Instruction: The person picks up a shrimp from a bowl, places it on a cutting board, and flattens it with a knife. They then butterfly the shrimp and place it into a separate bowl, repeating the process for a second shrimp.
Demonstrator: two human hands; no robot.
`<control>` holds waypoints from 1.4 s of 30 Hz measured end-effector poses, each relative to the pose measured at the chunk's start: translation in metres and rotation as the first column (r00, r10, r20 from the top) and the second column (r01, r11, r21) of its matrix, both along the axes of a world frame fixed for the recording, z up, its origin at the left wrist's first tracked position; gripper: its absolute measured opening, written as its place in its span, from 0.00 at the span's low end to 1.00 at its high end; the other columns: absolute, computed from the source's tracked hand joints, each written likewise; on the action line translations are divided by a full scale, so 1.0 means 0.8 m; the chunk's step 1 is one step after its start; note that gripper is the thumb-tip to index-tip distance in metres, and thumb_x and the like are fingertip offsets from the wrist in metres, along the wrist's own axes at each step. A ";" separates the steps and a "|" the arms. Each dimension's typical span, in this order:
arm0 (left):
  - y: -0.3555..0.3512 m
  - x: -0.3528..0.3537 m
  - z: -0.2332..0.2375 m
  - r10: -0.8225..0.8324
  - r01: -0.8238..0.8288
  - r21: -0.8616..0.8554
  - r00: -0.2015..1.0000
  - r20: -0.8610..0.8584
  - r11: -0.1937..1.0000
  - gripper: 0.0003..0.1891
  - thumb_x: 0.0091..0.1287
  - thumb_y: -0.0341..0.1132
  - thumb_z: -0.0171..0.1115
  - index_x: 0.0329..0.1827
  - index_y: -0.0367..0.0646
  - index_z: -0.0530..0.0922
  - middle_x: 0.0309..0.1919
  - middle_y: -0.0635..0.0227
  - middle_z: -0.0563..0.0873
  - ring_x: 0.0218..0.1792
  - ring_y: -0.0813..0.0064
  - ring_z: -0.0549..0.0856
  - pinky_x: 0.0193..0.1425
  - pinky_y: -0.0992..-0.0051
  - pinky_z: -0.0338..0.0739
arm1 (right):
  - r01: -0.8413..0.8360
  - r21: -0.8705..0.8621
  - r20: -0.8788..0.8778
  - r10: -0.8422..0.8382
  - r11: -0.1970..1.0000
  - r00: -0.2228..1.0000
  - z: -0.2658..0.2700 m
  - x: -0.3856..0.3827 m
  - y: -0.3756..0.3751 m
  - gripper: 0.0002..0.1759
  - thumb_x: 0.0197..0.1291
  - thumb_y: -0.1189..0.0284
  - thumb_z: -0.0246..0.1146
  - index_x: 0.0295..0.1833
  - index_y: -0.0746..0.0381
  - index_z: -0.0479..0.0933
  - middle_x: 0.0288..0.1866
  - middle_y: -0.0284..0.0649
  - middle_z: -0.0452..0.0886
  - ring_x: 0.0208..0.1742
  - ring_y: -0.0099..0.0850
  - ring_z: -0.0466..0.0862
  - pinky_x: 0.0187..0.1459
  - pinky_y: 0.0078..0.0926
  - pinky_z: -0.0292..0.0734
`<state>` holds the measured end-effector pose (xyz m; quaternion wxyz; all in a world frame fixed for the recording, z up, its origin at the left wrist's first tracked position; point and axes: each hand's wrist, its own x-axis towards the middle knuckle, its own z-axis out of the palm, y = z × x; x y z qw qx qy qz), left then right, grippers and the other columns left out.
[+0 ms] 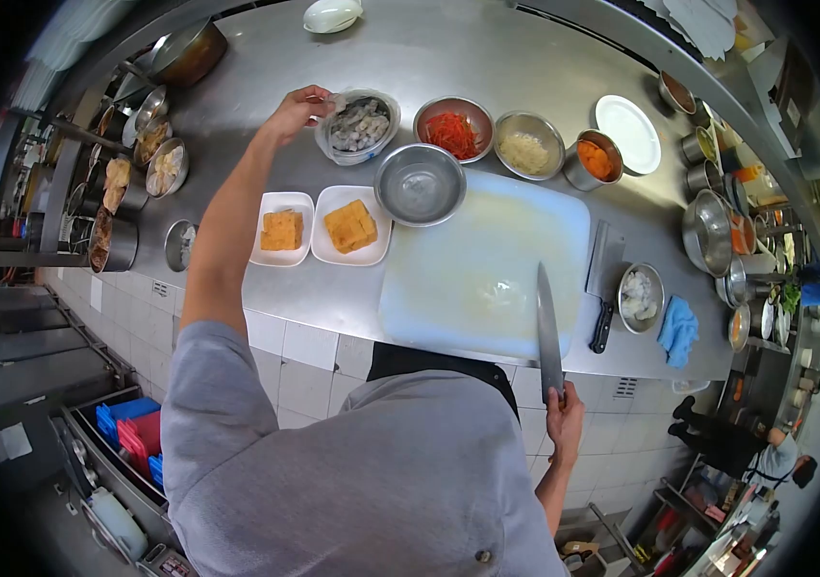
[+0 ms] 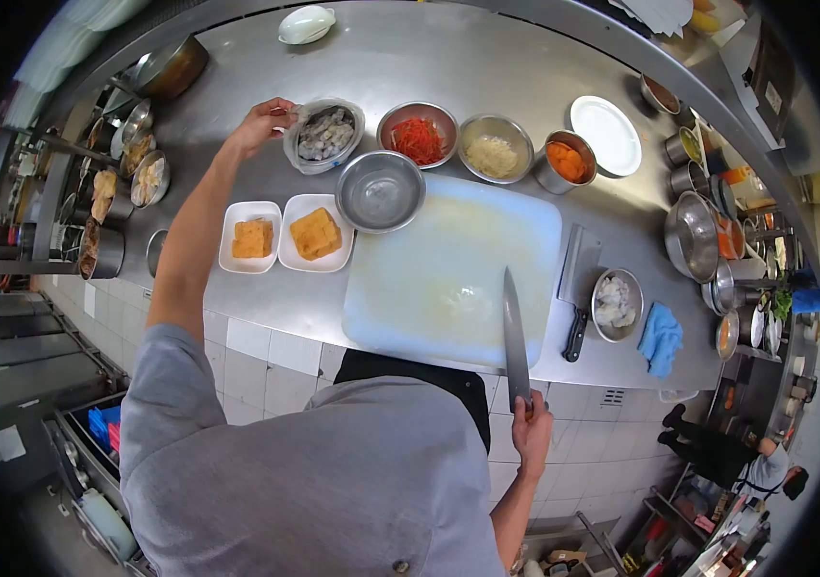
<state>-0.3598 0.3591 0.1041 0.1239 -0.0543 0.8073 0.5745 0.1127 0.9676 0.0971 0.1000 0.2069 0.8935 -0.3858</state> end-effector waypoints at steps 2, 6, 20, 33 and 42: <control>0.006 0.006 0.002 0.016 -0.016 -0.028 1.000 -0.013 0.999 0.08 0.70 0.41 0.73 0.48 0.54 0.85 0.43 0.82 0.90 0.46 0.85 0.82 0.49 0.73 0.73 | -0.011 0.001 0.018 0.011 1.000 1.000 0.001 -0.004 0.003 0.12 0.78 0.68 0.63 0.52 0.67 0.79 0.26 0.41 0.78 0.27 0.27 0.74 0.32 0.33 0.72; 0.024 0.005 -0.004 -0.088 0.049 -0.388 0.992 -0.085 0.920 0.13 0.72 0.42 0.72 0.53 0.45 0.88 0.45 0.71 0.93 0.47 0.77 0.86 0.54 0.68 0.79 | -0.017 0.005 0.071 0.016 1.000 0.997 0.002 -0.006 0.009 0.12 0.77 0.69 0.63 0.56 0.66 0.81 0.31 0.50 0.88 0.29 0.37 0.85 0.37 0.38 0.80; 0.053 -0.043 -0.057 0.118 -0.132 -0.202 0.989 -0.084 0.970 0.21 0.69 0.32 0.69 0.65 0.41 0.81 0.51 0.59 0.91 0.51 0.67 0.88 0.58 0.66 0.83 | 0.042 -0.026 0.037 -0.041 0.999 0.998 -0.003 0.005 -0.004 0.12 0.77 0.69 0.64 0.56 0.67 0.81 0.29 0.49 0.87 0.27 0.35 0.85 0.35 0.36 0.79; 0.029 -0.043 -0.028 0.139 -0.144 0.127 0.989 0.051 0.981 0.17 0.74 0.32 0.67 0.64 0.50 0.80 0.48 0.73 0.87 0.48 0.79 0.82 0.54 0.70 0.76 | 0.042 -0.008 0.043 -0.042 0.999 0.998 -0.007 -0.004 -0.006 0.12 0.78 0.68 0.64 0.49 0.67 0.80 0.24 0.35 0.75 0.26 0.23 0.70 0.30 0.29 0.69; 0.049 -0.023 0.001 0.251 -0.238 0.412 0.968 0.022 0.880 0.16 0.70 0.25 0.67 0.58 0.47 0.75 0.46 0.65 0.88 0.48 0.70 0.91 0.52 0.71 0.80 | 0.022 -0.019 0.048 -0.021 1.000 0.999 0.004 -0.014 -0.006 0.12 0.78 0.68 0.63 0.50 0.68 0.80 0.24 0.36 0.76 0.26 0.22 0.70 0.30 0.28 0.69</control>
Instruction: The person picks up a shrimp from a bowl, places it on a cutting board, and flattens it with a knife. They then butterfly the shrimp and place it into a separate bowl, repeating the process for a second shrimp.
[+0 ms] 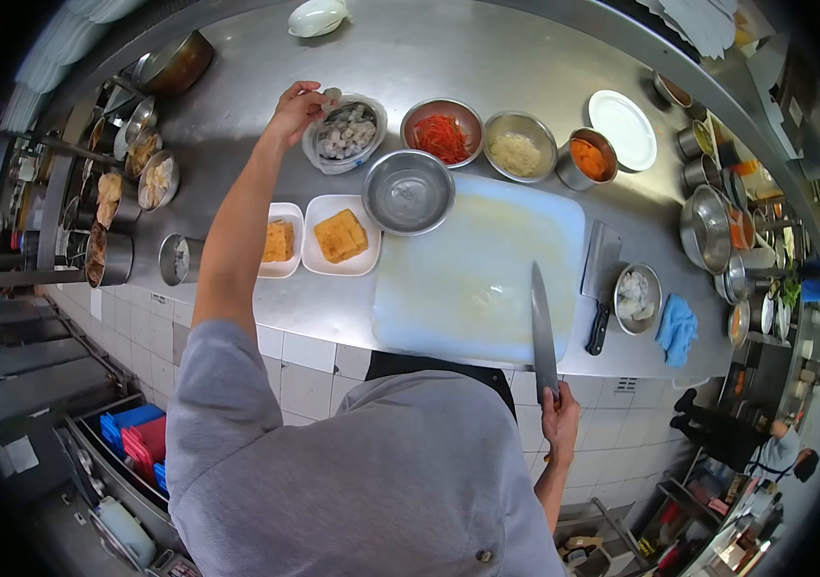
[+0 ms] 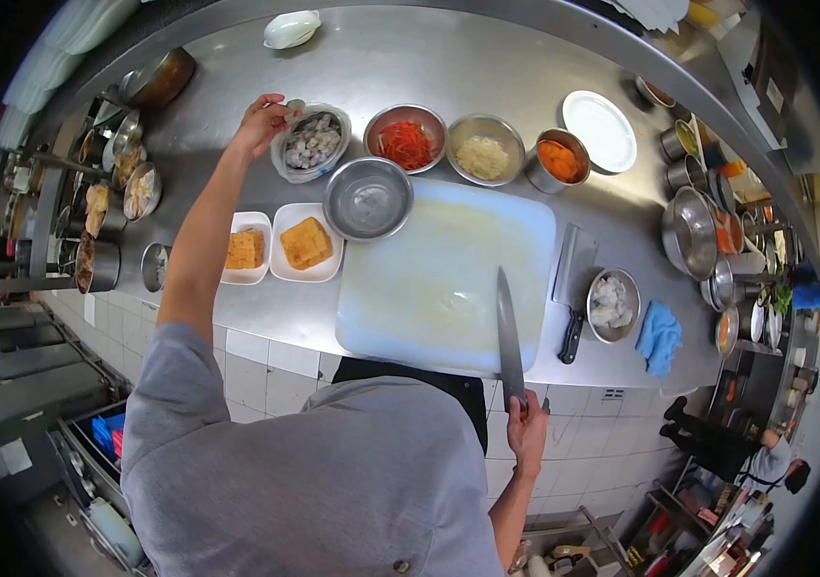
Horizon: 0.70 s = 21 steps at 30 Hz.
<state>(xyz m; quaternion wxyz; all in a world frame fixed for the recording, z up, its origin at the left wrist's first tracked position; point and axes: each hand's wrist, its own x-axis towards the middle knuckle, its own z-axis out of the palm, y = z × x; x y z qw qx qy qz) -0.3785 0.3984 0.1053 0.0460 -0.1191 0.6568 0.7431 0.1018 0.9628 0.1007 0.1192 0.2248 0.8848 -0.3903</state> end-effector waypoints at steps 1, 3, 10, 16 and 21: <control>0.010 0.004 0.010 -0.009 0.009 -0.002 1.000 -0.022 1.000 0.16 0.70 0.24 0.66 0.57 0.46 0.75 0.46 0.66 0.87 0.49 0.70 0.91 0.52 0.71 0.80 | -0.003 0.000 0.008 0.003 1.000 1.000 0.000 0.000 0.001 0.12 0.78 0.67 0.63 0.50 0.68 0.80 0.24 0.36 0.76 0.26 0.23 0.71 0.30 0.28 0.70; 0.033 0.020 0.030 -0.078 0.076 -0.023 0.993 -0.093 0.997 0.15 0.70 0.23 0.65 0.57 0.46 0.74 0.44 0.67 0.86 0.49 0.70 0.91 0.51 0.71 0.80 | -0.014 -0.017 -0.042 0.014 1.000 0.999 -0.006 -0.001 0.004 0.14 0.78 0.66 0.63 0.50 0.68 0.81 0.25 0.39 0.78 0.26 0.24 0.72 0.31 0.30 0.72; 0.257 0.200 0.084 -0.550 0.497 -0.234 0.755 -0.358 0.835 0.20 0.63 0.15 0.64 0.54 0.45 0.75 0.45 0.76 0.80 0.44 0.84 0.84 0.58 0.69 0.88 | -0.055 0.004 -0.025 0.055 0.998 0.998 -0.010 -0.001 0.015 0.14 0.77 0.66 0.64 0.54 0.67 0.81 0.30 0.52 0.85 0.29 0.46 0.85 0.36 0.38 0.80; 0.409 0.327 -0.036 -0.872 0.398 -0.821 0.434 -0.225 0.410 0.13 0.64 0.28 0.72 0.50 0.44 0.80 0.49 0.64 0.86 0.51 0.62 0.86 0.57 0.61 0.78 | -0.025 -0.064 -0.020 0.024 0.998 1.000 -0.003 0.003 0.028 0.13 0.76 0.67 0.66 0.51 0.68 0.81 0.29 0.51 0.84 0.27 0.40 0.82 0.35 0.37 0.78; 0.417 0.374 -0.068 -0.814 0.211 -0.876 0.509 -0.280 0.434 0.16 0.64 0.35 0.76 0.53 0.45 0.83 0.52 0.64 0.87 0.57 0.59 0.84 0.60 0.59 0.73 | 0.033 -0.139 -0.058 -0.041 0.990 0.997 -0.013 0.034 0.049 0.11 0.75 0.69 0.67 0.49 0.68 0.81 0.25 0.46 0.79 0.25 0.32 0.75 0.32 0.33 0.74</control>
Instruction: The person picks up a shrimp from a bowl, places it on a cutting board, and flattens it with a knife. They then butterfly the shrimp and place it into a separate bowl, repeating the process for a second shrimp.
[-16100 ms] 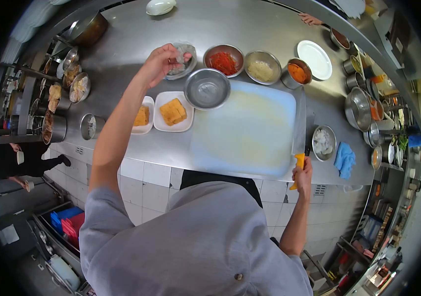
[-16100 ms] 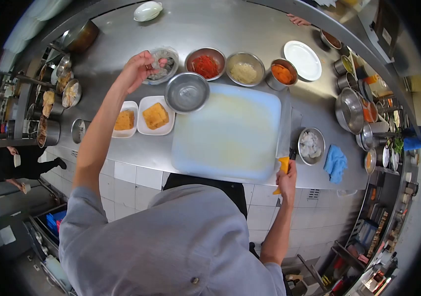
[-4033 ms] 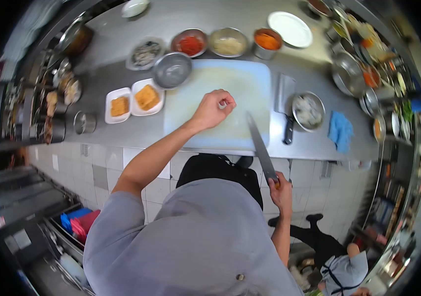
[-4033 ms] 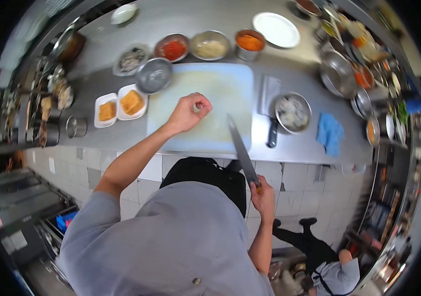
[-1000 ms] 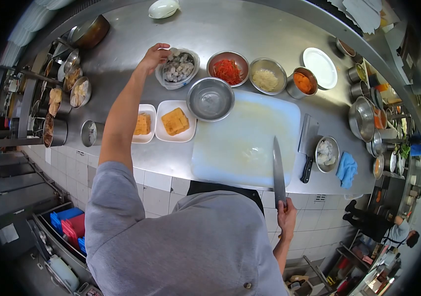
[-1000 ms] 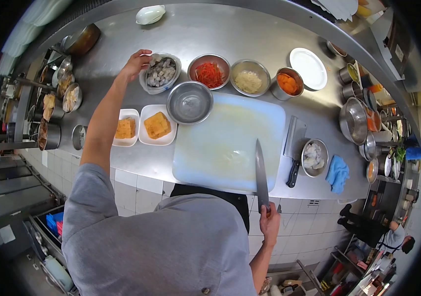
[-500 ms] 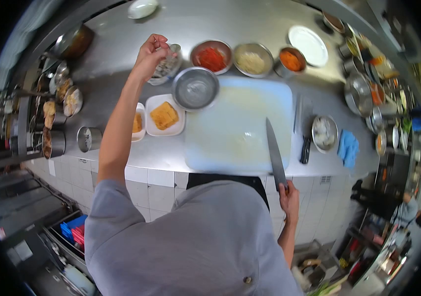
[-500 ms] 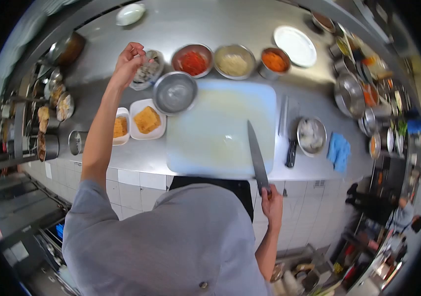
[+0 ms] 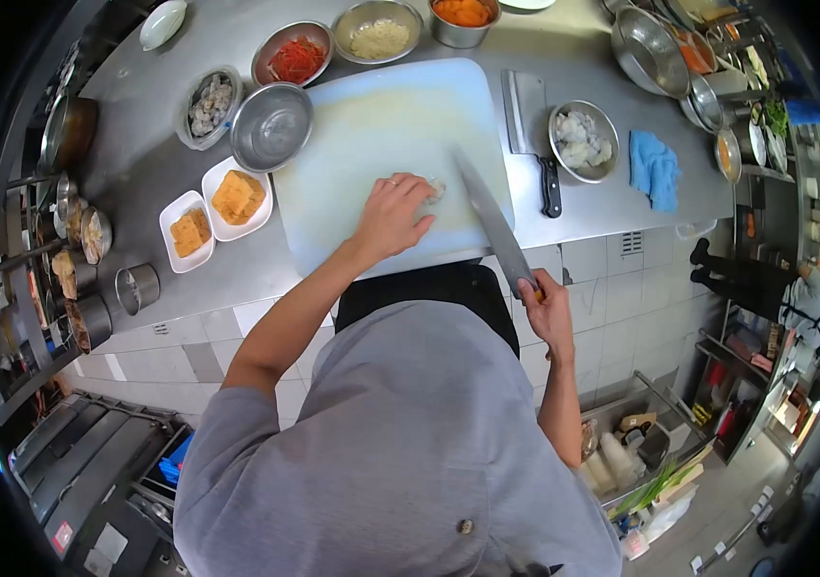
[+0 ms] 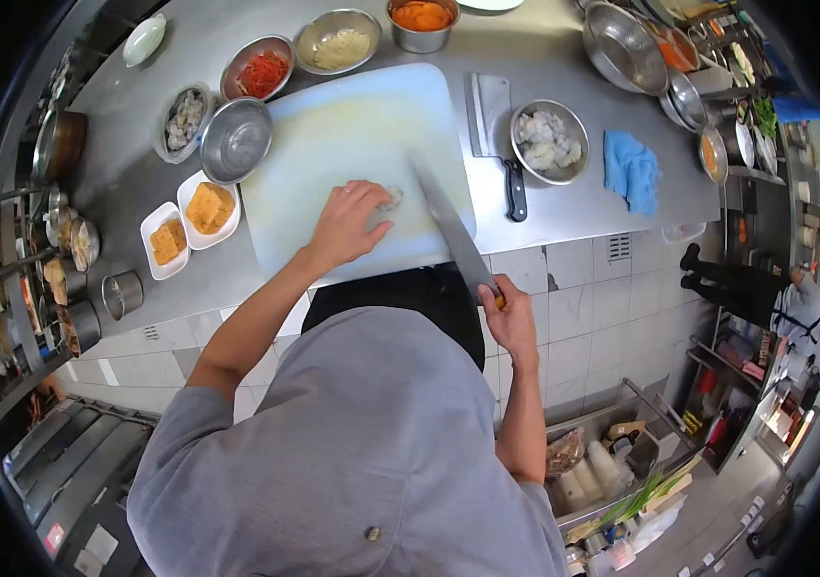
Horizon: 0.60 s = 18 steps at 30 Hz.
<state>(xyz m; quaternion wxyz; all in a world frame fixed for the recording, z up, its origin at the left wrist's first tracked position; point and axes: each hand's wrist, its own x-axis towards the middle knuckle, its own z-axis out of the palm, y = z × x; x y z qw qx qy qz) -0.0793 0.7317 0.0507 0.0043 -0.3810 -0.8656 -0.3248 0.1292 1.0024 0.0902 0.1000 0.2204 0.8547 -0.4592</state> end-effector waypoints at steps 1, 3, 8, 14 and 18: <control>0.001 0.003 -0.001 0.035 -0.034 -0.031 0.999 0.021 0.999 0.16 0.64 0.36 0.76 0.53 0.45 0.84 0.53 0.65 0.88 0.58 0.60 0.83 0.61 0.59 0.73 | 0.007 -0.014 -0.003 -0.007 1.000 1.000 -0.001 0.004 0.004 0.11 0.75 0.69 0.68 0.48 0.68 0.81 0.25 0.45 0.78 0.25 0.31 0.73 0.31 0.32 0.73; 0.004 0.005 -0.001 0.111 -0.106 -0.094 0.992 0.055 0.990 0.17 0.63 0.37 0.77 0.53 0.46 0.85 0.53 0.65 0.88 0.60 0.61 0.82 0.63 0.59 0.72 | 0.027 -0.054 -0.004 -0.027 0.998 1.000 -0.001 0.008 0.006 0.11 0.75 0.70 0.68 0.48 0.68 0.81 0.24 0.43 0.76 0.25 0.29 0.71 0.31 0.31 0.71; 0.031 0.007 -0.002 0.266 -0.246 -0.208 0.961 0.073 0.947 0.18 0.65 0.40 0.77 0.54 0.42 0.88 0.37 0.64 0.89 0.42 0.60 0.87 0.47 0.60 0.80 | -0.031 -0.089 -0.036 0.028 0.996 0.999 -0.005 0.016 0.019 0.10 0.75 0.70 0.68 0.49 0.68 0.81 0.25 0.43 0.76 0.25 0.28 0.71 0.31 0.30 0.71; 0.058 0.037 0.011 0.450 -0.482 -0.130 0.644 0.618 0.867 0.20 0.71 0.42 0.74 0.58 0.37 0.86 0.41 0.54 0.92 0.38 0.55 0.91 0.44 0.59 0.85 | -0.077 -0.152 -0.022 0.075 0.985 0.997 -0.013 0.019 0.030 0.11 0.75 0.69 0.68 0.51 0.67 0.81 0.25 0.46 0.77 0.25 0.32 0.72 0.31 0.32 0.72; 0.028 0.058 -0.010 0.346 -0.393 0.041 0.849 0.399 0.918 0.22 0.74 0.39 0.71 0.67 0.38 0.83 0.60 0.49 0.89 0.58 0.54 0.89 0.61 0.58 0.83 | -0.110 -0.142 -0.007 0.110 0.984 0.994 -0.017 0.020 0.039 0.11 0.76 0.68 0.67 0.51 0.67 0.81 0.25 0.49 0.77 0.24 0.35 0.72 0.31 0.34 0.73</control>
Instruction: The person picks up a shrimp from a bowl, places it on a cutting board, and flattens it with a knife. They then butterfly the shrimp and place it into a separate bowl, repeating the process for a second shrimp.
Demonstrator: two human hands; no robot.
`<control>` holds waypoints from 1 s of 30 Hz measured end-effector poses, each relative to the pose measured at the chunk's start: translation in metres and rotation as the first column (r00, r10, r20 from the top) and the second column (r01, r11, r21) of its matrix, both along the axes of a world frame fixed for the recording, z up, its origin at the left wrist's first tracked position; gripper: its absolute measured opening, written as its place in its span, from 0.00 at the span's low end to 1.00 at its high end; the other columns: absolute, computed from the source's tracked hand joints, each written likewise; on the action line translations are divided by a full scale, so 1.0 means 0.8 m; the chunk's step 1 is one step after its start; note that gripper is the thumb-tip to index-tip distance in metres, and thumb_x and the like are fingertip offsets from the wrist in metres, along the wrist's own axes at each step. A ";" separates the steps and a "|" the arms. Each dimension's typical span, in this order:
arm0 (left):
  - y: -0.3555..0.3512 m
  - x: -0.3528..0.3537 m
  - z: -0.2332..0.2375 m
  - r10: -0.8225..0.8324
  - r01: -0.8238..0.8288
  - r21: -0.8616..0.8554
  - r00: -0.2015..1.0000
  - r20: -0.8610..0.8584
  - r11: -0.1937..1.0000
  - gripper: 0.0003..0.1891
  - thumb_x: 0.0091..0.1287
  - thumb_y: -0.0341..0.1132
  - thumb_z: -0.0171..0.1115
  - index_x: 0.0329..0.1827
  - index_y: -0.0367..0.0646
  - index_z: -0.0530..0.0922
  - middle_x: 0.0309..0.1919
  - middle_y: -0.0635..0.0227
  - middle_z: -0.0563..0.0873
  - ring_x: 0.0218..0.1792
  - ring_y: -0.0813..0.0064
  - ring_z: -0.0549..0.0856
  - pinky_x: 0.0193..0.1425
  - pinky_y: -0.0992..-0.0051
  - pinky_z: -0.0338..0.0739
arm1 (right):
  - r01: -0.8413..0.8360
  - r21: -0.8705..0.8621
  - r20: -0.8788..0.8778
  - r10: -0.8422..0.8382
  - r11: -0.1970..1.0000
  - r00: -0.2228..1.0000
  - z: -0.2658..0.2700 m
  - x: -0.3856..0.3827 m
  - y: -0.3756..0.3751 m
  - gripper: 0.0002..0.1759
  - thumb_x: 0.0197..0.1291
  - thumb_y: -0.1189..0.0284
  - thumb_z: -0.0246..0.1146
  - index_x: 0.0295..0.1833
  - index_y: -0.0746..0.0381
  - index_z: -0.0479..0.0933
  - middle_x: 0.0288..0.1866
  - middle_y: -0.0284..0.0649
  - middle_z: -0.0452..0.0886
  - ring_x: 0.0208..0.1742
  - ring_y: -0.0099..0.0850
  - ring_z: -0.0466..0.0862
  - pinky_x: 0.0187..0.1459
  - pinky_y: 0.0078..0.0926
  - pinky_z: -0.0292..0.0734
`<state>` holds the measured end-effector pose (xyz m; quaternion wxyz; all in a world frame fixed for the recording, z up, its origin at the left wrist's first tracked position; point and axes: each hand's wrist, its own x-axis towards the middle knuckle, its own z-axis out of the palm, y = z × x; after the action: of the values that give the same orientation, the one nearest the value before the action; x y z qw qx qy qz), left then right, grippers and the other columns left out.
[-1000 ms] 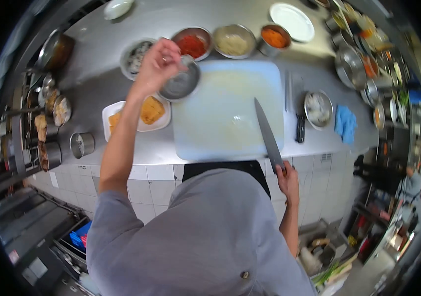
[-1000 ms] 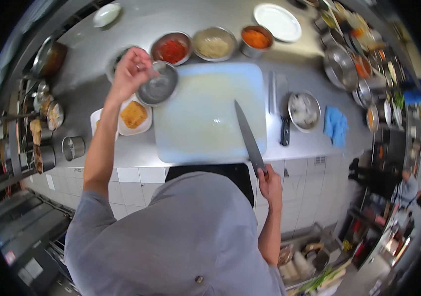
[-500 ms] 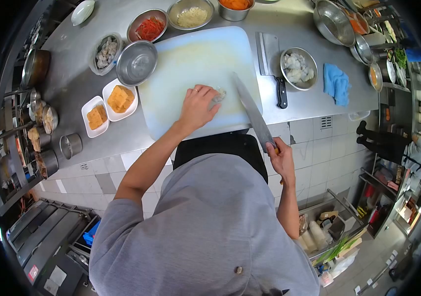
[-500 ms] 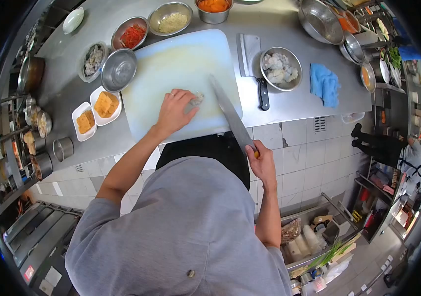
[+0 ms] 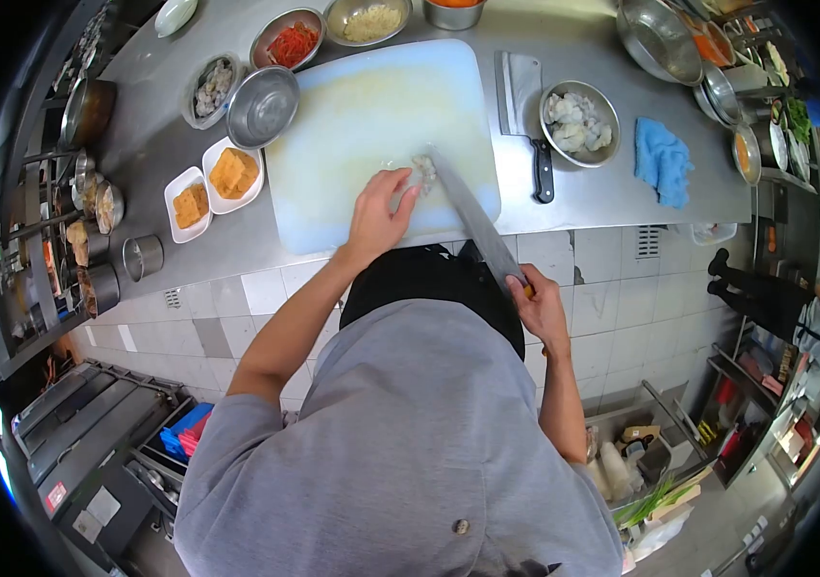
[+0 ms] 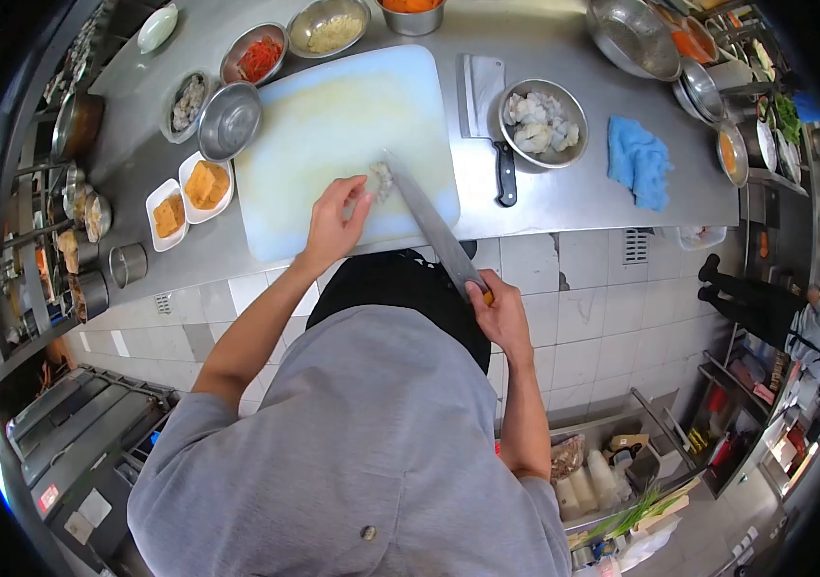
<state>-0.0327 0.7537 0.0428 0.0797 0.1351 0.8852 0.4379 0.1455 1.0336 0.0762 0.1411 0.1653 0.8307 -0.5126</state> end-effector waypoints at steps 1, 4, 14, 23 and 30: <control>-0.009 -0.001 0.004 -0.137 0.125 -0.098 0.982 -0.127 0.987 0.25 0.74 0.39 0.69 0.72 0.38 0.79 0.67 0.50 0.84 0.65 0.55 0.85 0.68 0.57 0.78 | -0.007 0.004 -0.006 0.007 1.000 1.000 -0.001 0.000 0.002 0.11 0.76 0.68 0.67 0.51 0.66 0.81 0.25 0.49 0.77 0.24 0.36 0.72 0.32 0.35 0.73; -0.026 -0.006 0.015 -0.498 0.377 -0.395 0.826 -0.265 0.837 0.36 0.76 0.41 0.66 0.84 0.39 0.66 0.83 0.55 0.69 0.82 0.57 0.69 0.84 0.54 0.61 | 0.000 -0.027 -0.025 -0.001 1.000 1.000 -0.007 0.002 0.005 0.11 0.76 0.68 0.67 0.50 0.66 0.82 0.25 0.50 0.78 0.24 0.37 0.72 0.32 0.35 0.73; -0.035 -0.032 0.006 -0.727 0.541 -0.619 0.683 -0.072 0.570 0.44 0.80 0.55 0.57 0.91 0.43 0.53 0.91 0.60 0.53 0.90 0.61 0.52 0.92 0.51 0.41 | -0.021 -0.057 -0.001 0.021 0.998 1.000 -0.008 0.003 0.012 0.10 0.75 0.69 0.68 0.50 0.66 0.82 0.24 0.45 0.76 0.26 0.30 0.72 0.31 0.32 0.72; -0.036 -0.033 0.007 -0.736 0.535 -0.631 0.672 -0.085 0.561 0.44 0.81 0.58 0.54 0.90 0.42 0.52 0.90 0.59 0.54 0.90 0.62 0.53 0.92 0.52 0.42 | -0.084 -0.073 -0.057 0.080 0.994 0.995 -0.030 -0.047 0.007 0.13 0.74 0.68 0.69 0.52 0.68 0.84 0.26 0.40 0.78 0.28 0.26 0.71 0.33 0.29 0.70; -0.037 -0.033 0.005 -0.740 0.537 -0.630 0.667 -0.092 0.562 0.45 0.81 0.62 0.53 0.90 0.42 0.52 0.90 0.59 0.54 0.90 0.62 0.52 0.92 0.51 0.41 | -0.143 -0.113 -0.010 0.142 0.983 0.990 -0.033 -0.083 0.021 0.15 0.73 0.69 0.70 0.55 0.70 0.85 0.30 0.42 0.82 0.30 0.26 0.72 0.35 0.29 0.72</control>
<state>-0.0589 0.7243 0.0469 0.1138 0.4972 0.8572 0.0705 0.0791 1.0500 0.0499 0.1857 0.0965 0.8100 -0.5478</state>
